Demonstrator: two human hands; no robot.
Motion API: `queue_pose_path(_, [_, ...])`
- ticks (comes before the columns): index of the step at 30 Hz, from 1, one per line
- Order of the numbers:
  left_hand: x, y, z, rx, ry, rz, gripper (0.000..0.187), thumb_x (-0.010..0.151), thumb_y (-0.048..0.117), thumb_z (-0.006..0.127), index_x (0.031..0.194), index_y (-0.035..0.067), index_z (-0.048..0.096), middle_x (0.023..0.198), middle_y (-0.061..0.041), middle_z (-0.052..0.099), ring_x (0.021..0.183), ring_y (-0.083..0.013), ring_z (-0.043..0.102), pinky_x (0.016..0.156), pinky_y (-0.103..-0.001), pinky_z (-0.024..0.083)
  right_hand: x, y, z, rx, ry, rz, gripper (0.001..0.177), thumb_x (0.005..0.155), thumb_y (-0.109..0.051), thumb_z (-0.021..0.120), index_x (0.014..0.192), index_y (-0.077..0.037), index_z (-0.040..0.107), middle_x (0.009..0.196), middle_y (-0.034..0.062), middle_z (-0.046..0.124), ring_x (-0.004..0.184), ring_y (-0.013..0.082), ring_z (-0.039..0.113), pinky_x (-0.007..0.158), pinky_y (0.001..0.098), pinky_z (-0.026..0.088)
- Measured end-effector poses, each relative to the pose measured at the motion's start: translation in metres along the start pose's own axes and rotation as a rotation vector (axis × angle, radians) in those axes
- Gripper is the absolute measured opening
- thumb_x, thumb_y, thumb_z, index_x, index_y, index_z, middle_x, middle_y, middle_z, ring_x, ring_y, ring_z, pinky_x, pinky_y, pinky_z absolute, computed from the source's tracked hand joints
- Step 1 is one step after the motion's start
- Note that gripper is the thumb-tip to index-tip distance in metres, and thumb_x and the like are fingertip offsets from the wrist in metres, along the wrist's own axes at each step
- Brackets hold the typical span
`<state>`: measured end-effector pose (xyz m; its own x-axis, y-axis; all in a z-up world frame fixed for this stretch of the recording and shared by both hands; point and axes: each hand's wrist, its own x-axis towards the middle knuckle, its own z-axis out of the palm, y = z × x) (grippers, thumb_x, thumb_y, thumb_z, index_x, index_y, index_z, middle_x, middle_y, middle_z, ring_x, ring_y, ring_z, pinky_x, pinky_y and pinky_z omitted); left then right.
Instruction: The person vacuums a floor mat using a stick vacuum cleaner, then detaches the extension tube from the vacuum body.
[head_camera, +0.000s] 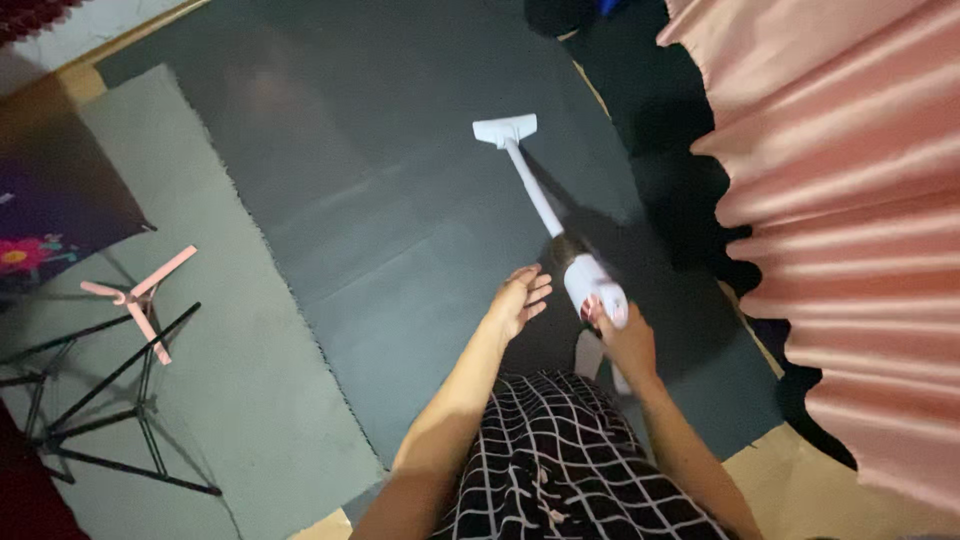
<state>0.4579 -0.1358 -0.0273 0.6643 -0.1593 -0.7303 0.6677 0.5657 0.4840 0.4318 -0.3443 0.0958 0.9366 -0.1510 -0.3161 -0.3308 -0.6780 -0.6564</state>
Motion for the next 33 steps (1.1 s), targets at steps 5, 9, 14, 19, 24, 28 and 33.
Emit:
queue_pose_path(5, [0.021, 0.003, 0.013, -0.139, 0.088, 0.078, 0.044, 0.103, 0.036, 0.051, 0.143, 0.019, 0.054, 0.135, -0.004, 0.067, 0.122, -0.0200, 0.060, 0.103, -0.043, 0.045, 0.129, -0.005, 0.010, 0.016, -0.052, 0.124, 0.057, 0.087, -0.055, 0.071, 0.114, -0.005, 0.065, 0.088, 0.0227, 0.075, 0.070, 0.0350, 0.077, 0.063, 0.0435, 0.059])
queue_pose_path(9, [0.014, -0.011, 0.027, -0.224, 0.163, 0.121, 0.041, 0.103, 0.035, 0.053, 0.140, 0.020, 0.058, 0.129, -0.005, 0.069, 0.116, -0.0203, 0.064, 0.096, -0.043, 0.047, 0.235, -0.008, 0.015, -0.136, 0.060, -0.096, 0.057, 0.089, -0.056, 0.072, 0.116, -0.006, 0.066, 0.103, 0.0259, 0.073, 0.097, 0.0449, 0.070, 0.083, 0.0517, 0.055])
queue_pose_path(14, [0.048, -0.038, 0.084, -0.271, 0.200, 0.101, 0.041, 0.103, 0.036, 0.052, 0.142, 0.021, 0.055, 0.131, -0.005, 0.069, 0.115, -0.0201, 0.064, 0.094, -0.041, 0.049, 0.284, 0.004, -0.001, -0.113, 0.051, -0.051, 0.059, 0.085, -0.057, 0.071, 0.115, -0.006, 0.064, 0.105, 0.0259, 0.073, 0.101, 0.0449, 0.070, 0.088, 0.0519, 0.054])
queue_pose_path(19, [0.107, -0.070, 0.162, -0.275, 0.100, 0.090, 0.044, 0.104, 0.036, 0.051, 0.145, 0.019, 0.053, 0.133, -0.006, 0.067, 0.116, -0.0215, 0.063, 0.095, -0.042, 0.049, 0.243, 0.073, -0.080, -0.065, -0.005, -0.116, 0.062, 0.089, -0.063, 0.068, 0.114, -0.007, 0.065, 0.101, 0.0263, 0.072, 0.099, 0.0447, 0.070, 0.082, 0.0529, 0.054])
queue_pose_path(24, [0.132, -0.076, 0.214, -0.211, 0.088, 0.043, 0.045, 0.104, 0.036, 0.051, 0.145, 0.018, 0.052, 0.131, -0.004, 0.068, 0.118, -0.0194, 0.063, 0.093, -0.040, 0.048, 0.159, 0.134, -0.163, -0.078, -0.224, 0.199, 0.058, 0.088, -0.059, 0.063, 0.111, -0.006, 0.063, 0.086, 0.0253, 0.075, 0.078, 0.0443, 0.077, 0.072, 0.0521, 0.058])
queue_pose_path(28, [0.124, -0.066, 0.218, -0.206, 0.108, 0.068, 0.043, 0.105, 0.035, 0.050, 0.144, 0.018, 0.052, 0.130, -0.006, 0.068, 0.116, -0.0208, 0.063, 0.091, -0.040, 0.049, 0.171, 0.154, -0.165, -0.078, -0.188, 0.183, 0.058, 0.087, -0.058, 0.064, 0.110, -0.004, 0.062, 0.086, 0.0242, 0.075, 0.074, 0.0428, 0.078, 0.069, 0.0504, 0.060])
queue_pose_path(33, [0.097, -0.057, 0.205, -0.193, 0.185, 0.138, 0.043, 0.105, 0.034, 0.051, 0.143, 0.015, 0.056, 0.131, -0.006, 0.070, 0.115, -0.0212, 0.065, 0.096, -0.042, 0.052, 0.274, 0.124, -0.113, -0.131, -0.082, -0.012, 0.064, 0.089, -0.065, 0.069, 0.108, -0.005, 0.061, 0.088, 0.0249, 0.072, 0.078, 0.0415, 0.072, 0.068, 0.0516, 0.056])
